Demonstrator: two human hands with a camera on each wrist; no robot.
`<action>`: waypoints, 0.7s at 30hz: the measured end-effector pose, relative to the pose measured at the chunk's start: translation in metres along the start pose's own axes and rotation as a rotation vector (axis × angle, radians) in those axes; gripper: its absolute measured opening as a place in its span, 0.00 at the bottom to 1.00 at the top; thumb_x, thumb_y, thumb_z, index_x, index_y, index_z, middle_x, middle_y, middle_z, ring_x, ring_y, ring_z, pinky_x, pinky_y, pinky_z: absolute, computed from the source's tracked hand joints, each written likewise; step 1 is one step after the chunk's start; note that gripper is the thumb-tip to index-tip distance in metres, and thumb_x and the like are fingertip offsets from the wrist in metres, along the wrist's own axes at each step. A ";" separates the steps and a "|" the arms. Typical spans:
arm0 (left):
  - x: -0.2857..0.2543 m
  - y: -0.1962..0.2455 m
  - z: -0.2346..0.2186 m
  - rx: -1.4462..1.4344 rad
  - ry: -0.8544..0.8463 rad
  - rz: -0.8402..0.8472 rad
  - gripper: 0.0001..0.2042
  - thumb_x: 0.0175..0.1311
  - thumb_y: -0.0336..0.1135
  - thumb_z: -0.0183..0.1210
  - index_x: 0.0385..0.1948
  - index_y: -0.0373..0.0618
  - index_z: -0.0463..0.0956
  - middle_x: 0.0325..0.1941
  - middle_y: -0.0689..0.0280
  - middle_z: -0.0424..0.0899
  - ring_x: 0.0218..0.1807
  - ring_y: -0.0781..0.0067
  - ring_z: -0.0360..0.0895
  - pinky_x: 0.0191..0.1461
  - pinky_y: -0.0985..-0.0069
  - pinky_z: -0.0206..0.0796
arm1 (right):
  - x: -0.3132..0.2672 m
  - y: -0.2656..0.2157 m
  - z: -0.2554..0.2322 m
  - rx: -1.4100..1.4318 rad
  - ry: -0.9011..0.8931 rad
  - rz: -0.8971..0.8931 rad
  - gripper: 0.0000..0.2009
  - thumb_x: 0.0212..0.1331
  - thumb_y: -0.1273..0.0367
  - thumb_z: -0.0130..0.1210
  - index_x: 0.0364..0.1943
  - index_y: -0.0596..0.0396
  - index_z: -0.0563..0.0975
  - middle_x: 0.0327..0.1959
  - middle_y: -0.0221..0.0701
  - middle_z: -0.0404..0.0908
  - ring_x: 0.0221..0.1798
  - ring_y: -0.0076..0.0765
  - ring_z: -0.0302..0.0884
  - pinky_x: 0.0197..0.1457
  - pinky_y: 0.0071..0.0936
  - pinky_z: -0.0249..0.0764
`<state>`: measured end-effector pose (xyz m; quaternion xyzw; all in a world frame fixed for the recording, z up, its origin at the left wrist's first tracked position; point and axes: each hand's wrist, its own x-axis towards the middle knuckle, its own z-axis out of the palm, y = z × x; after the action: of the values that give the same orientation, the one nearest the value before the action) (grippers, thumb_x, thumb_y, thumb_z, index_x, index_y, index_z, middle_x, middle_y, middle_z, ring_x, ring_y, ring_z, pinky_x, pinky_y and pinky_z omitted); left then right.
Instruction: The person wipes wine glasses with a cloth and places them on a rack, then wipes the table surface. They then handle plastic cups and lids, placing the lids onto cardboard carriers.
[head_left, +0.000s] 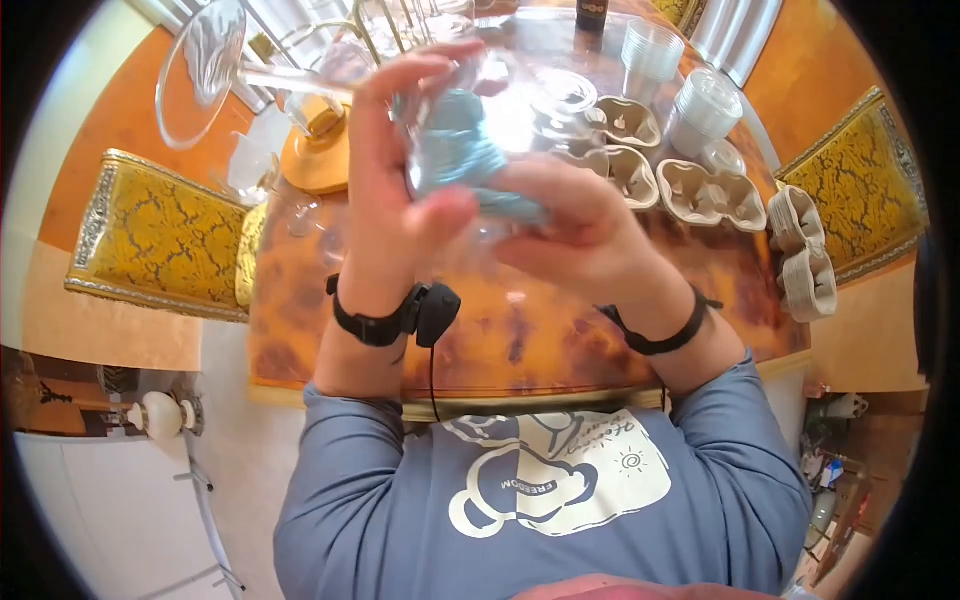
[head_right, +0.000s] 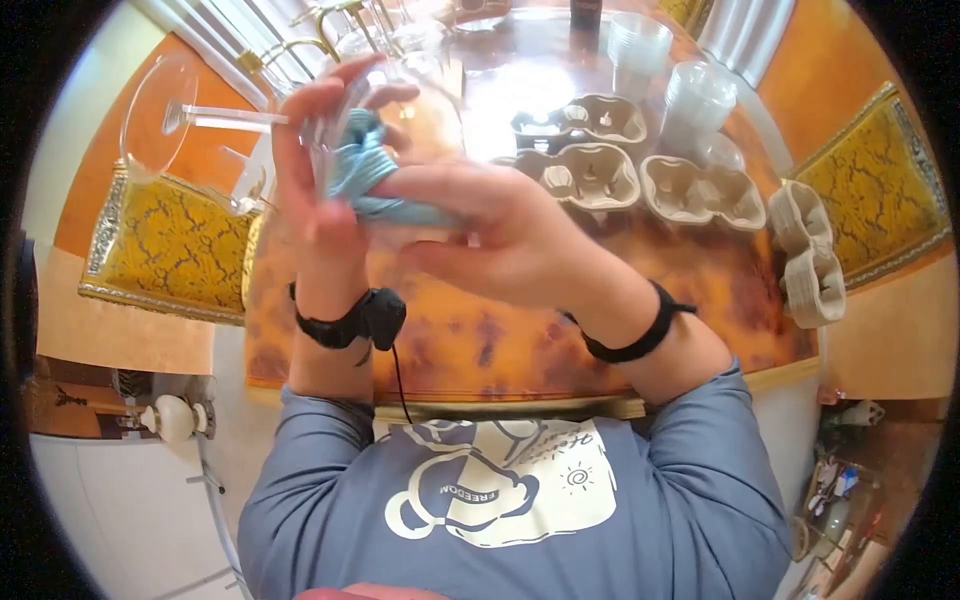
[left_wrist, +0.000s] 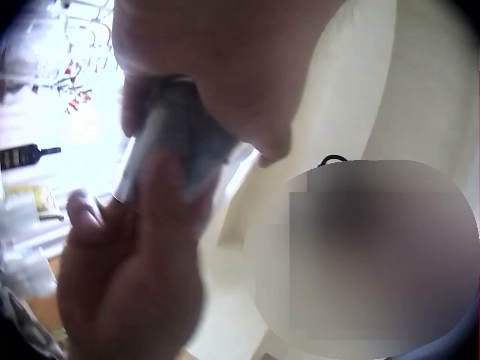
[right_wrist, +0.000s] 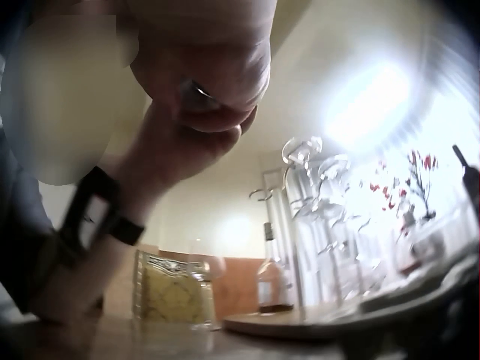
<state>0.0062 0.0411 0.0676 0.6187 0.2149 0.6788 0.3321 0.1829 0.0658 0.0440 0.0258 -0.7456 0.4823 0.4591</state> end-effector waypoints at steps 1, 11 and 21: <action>0.004 -0.005 -0.006 0.032 -0.142 0.202 0.49 0.43 0.59 0.77 0.64 0.42 0.61 0.65 0.45 0.68 0.63 0.58 0.72 0.64 0.63 0.67 | -0.003 0.001 -0.006 0.001 0.013 -0.023 0.21 0.57 0.80 0.61 0.57 0.53 0.78 0.50 0.34 0.84 0.47 0.25 0.80 0.35 0.22 0.77; -0.001 0.013 0.020 -0.353 0.130 -0.399 0.49 0.53 0.59 0.72 0.71 0.43 0.55 0.65 0.60 0.72 0.64 0.69 0.71 0.69 0.71 0.61 | 0.018 -0.024 -0.030 -0.978 -0.056 -0.369 0.20 0.44 0.84 0.59 0.43 0.51 0.83 0.53 0.37 0.81 0.57 0.50 0.78 0.59 0.36 0.78; -0.001 -0.018 0.001 -0.031 -0.175 0.107 0.57 0.43 0.55 0.79 0.71 0.40 0.51 0.60 0.55 0.75 0.60 0.63 0.76 0.64 0.65 0.69 | 0.003 -0.042 -0.024 0.381 0.040 0.479 0.24 0.48 0.84 0.62 0.52 0.50 0.81 0.55 0.39 0.79 0.46 0.42 0.81 0.45 0.26 0.78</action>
<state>0.0100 0.0525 0.0548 0.6811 0.1412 0.6420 0.3224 0.2172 0.0626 0.0777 -0.0745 -0.6173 0.7085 0.3337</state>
